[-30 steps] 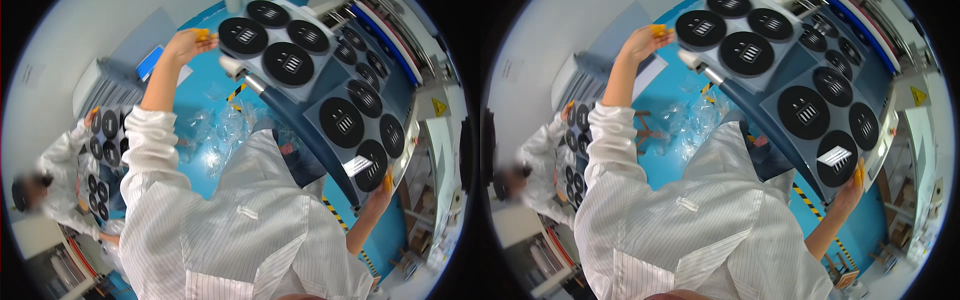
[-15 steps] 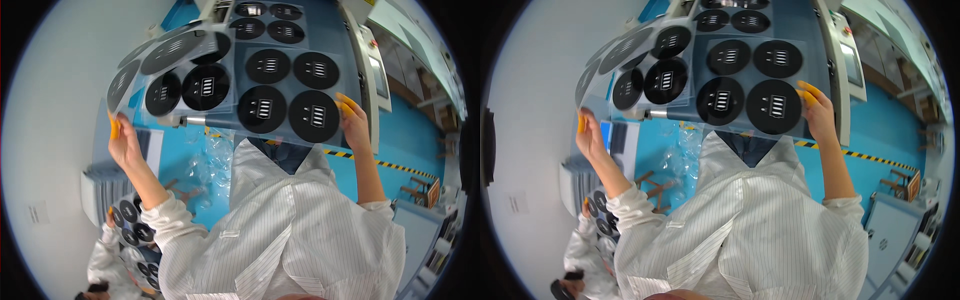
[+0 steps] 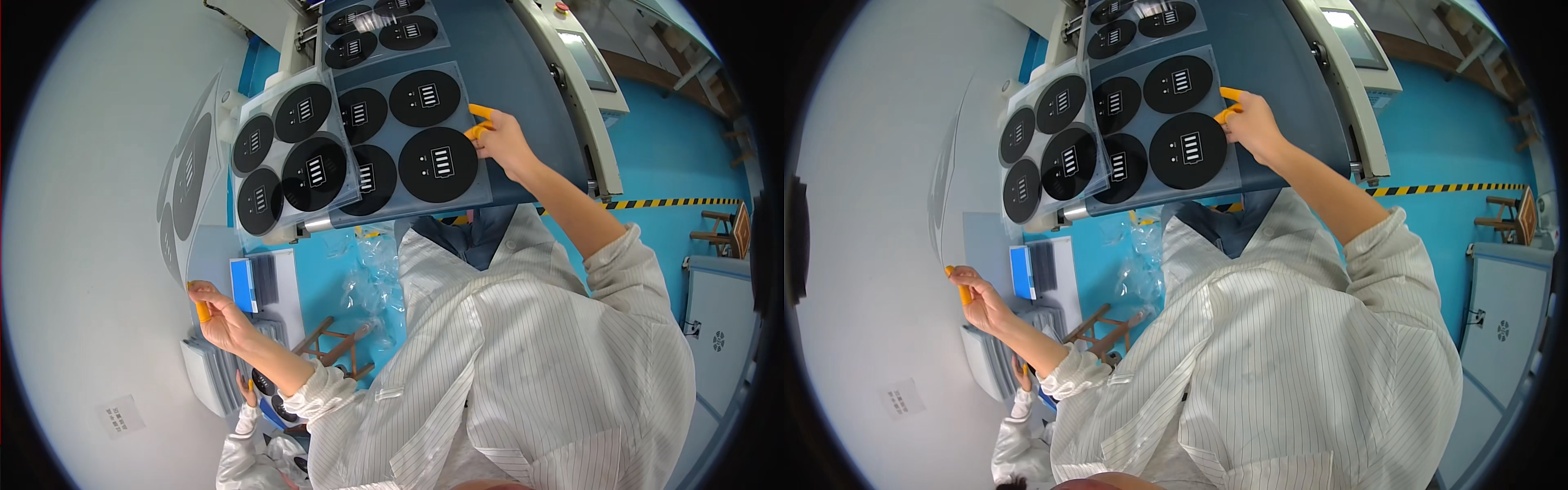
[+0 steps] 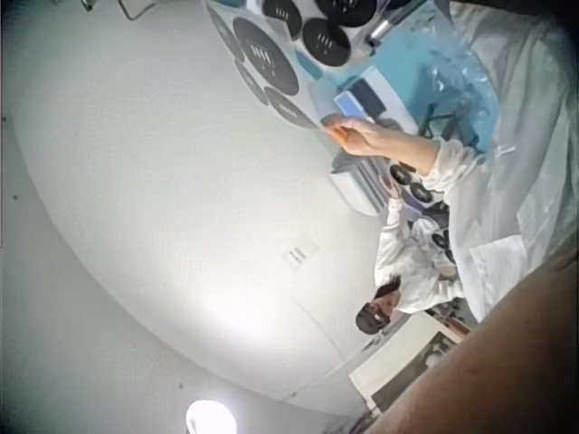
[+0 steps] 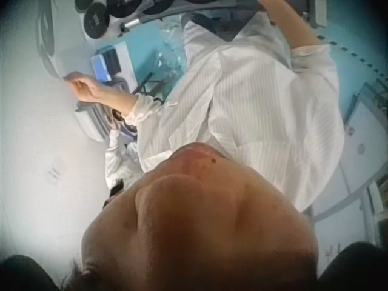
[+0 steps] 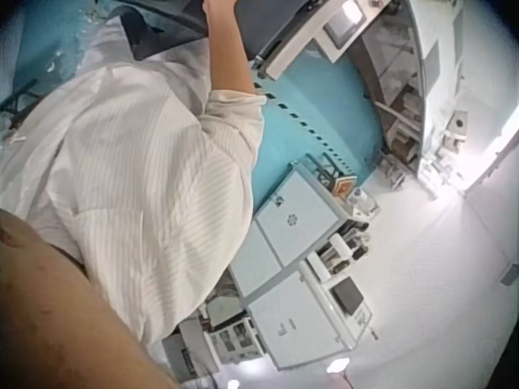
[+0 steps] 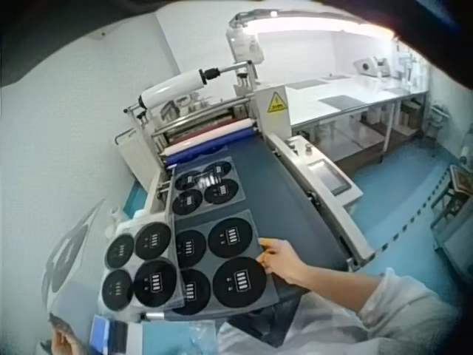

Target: The person sorts and moves component sheets containing circular components by hand, taking them from a conveyor belt and placing them into a white bin.

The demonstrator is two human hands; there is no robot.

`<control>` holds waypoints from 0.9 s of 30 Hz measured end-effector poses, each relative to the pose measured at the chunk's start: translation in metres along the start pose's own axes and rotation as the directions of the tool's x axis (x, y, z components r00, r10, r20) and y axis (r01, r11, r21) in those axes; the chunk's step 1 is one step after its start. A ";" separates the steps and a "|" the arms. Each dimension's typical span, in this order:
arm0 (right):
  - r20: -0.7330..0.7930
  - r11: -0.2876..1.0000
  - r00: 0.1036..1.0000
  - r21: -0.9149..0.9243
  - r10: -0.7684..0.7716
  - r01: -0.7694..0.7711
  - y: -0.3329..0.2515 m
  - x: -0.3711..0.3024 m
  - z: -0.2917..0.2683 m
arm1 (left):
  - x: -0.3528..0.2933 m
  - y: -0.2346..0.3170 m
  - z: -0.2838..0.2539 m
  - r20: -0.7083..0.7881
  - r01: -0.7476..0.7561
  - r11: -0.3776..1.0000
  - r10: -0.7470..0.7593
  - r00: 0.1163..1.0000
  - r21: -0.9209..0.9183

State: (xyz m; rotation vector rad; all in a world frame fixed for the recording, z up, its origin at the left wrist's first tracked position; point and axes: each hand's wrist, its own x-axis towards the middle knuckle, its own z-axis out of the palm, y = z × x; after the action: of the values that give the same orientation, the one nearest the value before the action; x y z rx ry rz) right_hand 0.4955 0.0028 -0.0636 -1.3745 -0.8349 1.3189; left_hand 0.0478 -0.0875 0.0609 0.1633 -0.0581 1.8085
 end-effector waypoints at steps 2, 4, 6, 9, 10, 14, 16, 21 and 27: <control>-0.018 0.986 0.999 -0.158 -0.051 0.048 -0.003 0.013 -0.004 | 0.000 -0.004 -0.001 0.001 0.016 1.000 -0.016 1.000 -0.007; -0.042 0.939 0.993 -0.330 -0.113 0.093 -0.015 0.018 0.000 | 0.000 -0.009 -0.001 0.002 0.026 1.000 -0.026 1.000 -0.010; -0.056 0.860 0.983 -0.495 -0.178 0.127 -0.022 0.025 0.001 | 0.001 -0.016 -0.002 0.003 0.014 1.000 -0.014 1.000 0.013; -0.053 0.823 0.974 -0.545 -0.222 0.158 -0.026 0.041 0.002 | 0.004 -0.022 -0.007 -0.023 0.033 0.999 -0.032 0.999 0.042; -0.069 0.820 0.977 -0.557 -0.201 0.130 -0.027 0.048 0.003 | 0.004 -0.025 -0.007 -0.021 0.034 0.999 -0.033 0.999 0.043; -0.125 0.840 0.985 -0.542 -0.118 0.032 -0.038 0.079 -0.002 | 0.006 -0.036 -0.008 0.039 0.082 0.994 -0.085 0.996 0.073; -0.120 0.865 0.982 -0.498 -0.147 0.068 -0.040 0.095 -0.006 | 0.006 -0.034 -0.011 0.072 0.113 0.990 -0.119 0.990 0.081; -0.077 0.949 0.981 -0.280 -0.176 0.148 -0.038 0.106 -0.013 | 0.006 -0.035 -0.015 0.004 0.011 0.977 -0.012 1.000 0.215; 0.393 0.976 0.897 0.013 -0.203 0.215 -0.065 0.032 0.014 | 0.006 -0.057 -0.015 0.026 0.022 0.969 -0.029 0.999 0.247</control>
State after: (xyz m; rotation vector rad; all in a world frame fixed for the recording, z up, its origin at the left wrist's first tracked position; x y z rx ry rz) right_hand 0.4973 0.0520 -0.0087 -1.0176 -1.2431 1.4359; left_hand 0.1002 -0.0659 0.0439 0.3659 0.1486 1.7837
